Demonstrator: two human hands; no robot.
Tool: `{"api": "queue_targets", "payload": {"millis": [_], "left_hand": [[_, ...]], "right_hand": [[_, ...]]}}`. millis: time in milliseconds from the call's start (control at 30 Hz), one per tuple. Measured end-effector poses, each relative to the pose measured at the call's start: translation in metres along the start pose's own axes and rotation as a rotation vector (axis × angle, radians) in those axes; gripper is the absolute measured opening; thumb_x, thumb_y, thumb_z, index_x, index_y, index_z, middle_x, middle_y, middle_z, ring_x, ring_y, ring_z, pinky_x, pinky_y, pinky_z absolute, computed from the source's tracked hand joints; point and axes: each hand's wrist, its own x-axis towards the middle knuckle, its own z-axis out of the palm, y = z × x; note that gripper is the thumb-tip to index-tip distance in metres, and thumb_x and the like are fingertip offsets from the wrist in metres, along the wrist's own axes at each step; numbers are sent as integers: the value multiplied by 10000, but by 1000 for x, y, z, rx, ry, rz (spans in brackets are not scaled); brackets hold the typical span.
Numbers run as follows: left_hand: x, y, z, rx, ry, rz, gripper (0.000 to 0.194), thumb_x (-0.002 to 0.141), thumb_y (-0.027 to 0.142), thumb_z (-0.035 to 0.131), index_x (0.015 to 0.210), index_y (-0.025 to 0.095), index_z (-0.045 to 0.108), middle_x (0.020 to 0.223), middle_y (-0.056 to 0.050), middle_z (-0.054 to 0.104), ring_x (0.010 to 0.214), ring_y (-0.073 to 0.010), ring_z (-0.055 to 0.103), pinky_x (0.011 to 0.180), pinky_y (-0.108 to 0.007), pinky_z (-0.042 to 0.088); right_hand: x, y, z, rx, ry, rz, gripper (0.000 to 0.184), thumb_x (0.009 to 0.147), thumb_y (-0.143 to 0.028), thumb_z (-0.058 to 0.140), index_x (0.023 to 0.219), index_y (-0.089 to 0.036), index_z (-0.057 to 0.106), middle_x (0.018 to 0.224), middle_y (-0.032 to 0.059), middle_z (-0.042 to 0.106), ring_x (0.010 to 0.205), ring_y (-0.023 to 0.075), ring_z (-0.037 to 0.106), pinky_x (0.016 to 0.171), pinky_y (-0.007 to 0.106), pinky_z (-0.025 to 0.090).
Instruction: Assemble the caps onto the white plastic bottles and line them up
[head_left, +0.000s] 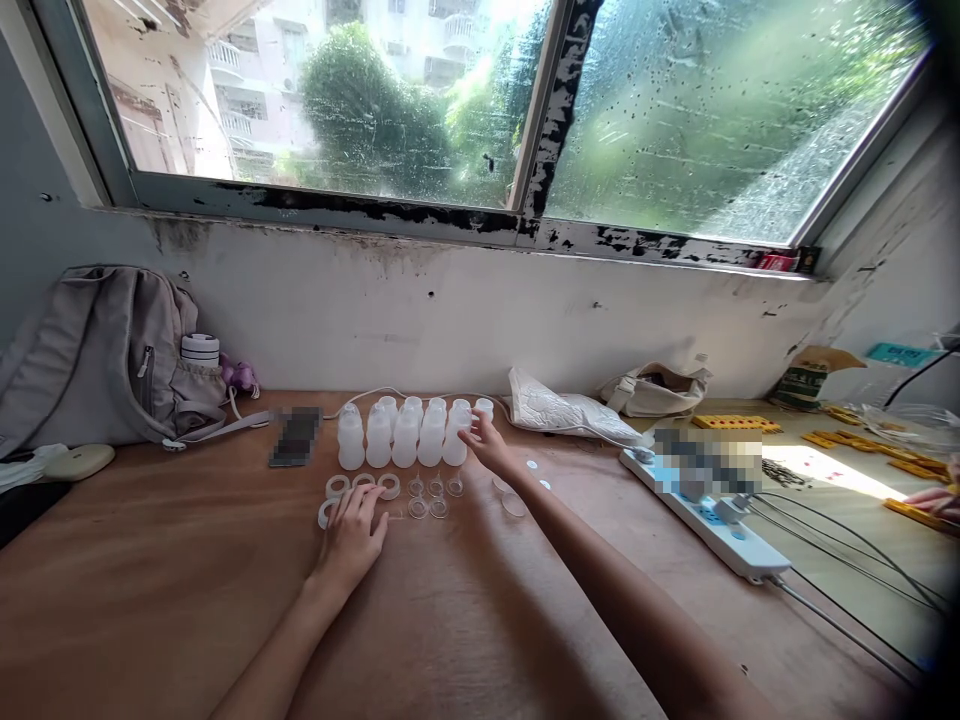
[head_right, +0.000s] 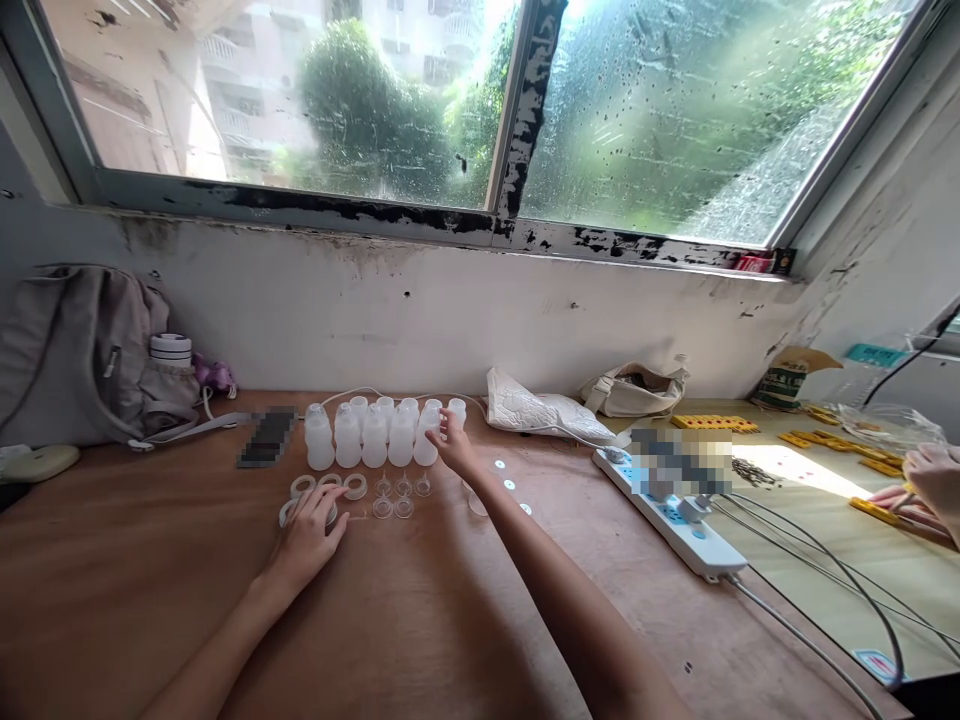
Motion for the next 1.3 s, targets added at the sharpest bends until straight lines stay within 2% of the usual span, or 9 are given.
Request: {"api": "queue_targets", "payload": {"millis": [100,200,333,533,700,900,1033,1167,1300], "left_hand": [[0,-3,-1,66,5,-54,329,743,175,481,1067,214,525,1068,-81,569,977,-256,514,785,-382,410],[-1,-8,0,103,-33,-109,348,742,159,467,1084,201,516,1071,-87,559,972,-248,518,792,-380,409],[-1,-10,4,68,-34,-90,325,734,155,470,1047,207,541,1037,-79,557,948,-242,523,772,-362,423],[-3,4,7,39,45,-25,261,746,197,498,996,217,572,993,-83,572,929,-261,521,836,-430,373],[-2,21,6,-276,-4,-32,255,792,268,492,1036,204,528,1034,-71,532,1003,-221,488,869,-360,394],[-2,45,14,-714,-177,-299,318,719,363,590,972,193,501,948,-48,576,779,-169,560,729,-318,462],[7,52,24,-1074,-313,-435,338,692,362,622,943,167,507,944,-65,588,861,-186,571,746,-299,468],[15,55,29,-1277,-380,-424,401,692,324,643,1040,176,508,1098,-84,561,1001,-207,536,864,-315,423],[12,53,33,-1316,-421,-377,389,689,286,659,1034,176,516,1071,-84,586,1011,-213,537,875,-328,420]], "right_hand": [[-12,-15,3,-37,135,-59,557,676,-352,611,1167,-226,382,1134,113,456,1019,249,465,856,439,374],[-41,-30,9,-46,255,-190,412,749,-343,535,1127,-229,417,997,86,496,866,213,496,753,379,411],[-88,-24,24,-80,21,-187,132,767,-313,518,861,-227,553,687,22,508,638,179,479,645,327,390],[-116,9,41,-336,-99,-166,172,761,-262,509,920,-229,565,785,51,530,742,210,487,711,365,386],[-112,11,39,-325,-104,-192,133,761,-216,504,889,-223,542,868,64,535,786,210,503,717,361,404],[-117,7,32,-149,-6,-200,186,759,-161,496,930,-227,464,805,32,552,714,172,537,646,305,444],[-120,-1,30,-232,7,-326,209,772,-116,456,959,-205,489,840,49,556,744,173,534,667,306,455],[-122,-9,26,-341,15,-426,261,790,-64,394,966,-198,533,866,66,547,812,186,512,701,312,449],[-125,-12,23,-403,-43,-476,406,742,10,356,1017,-215,553,853,62,555,787,188,487,681,313,439]]}}
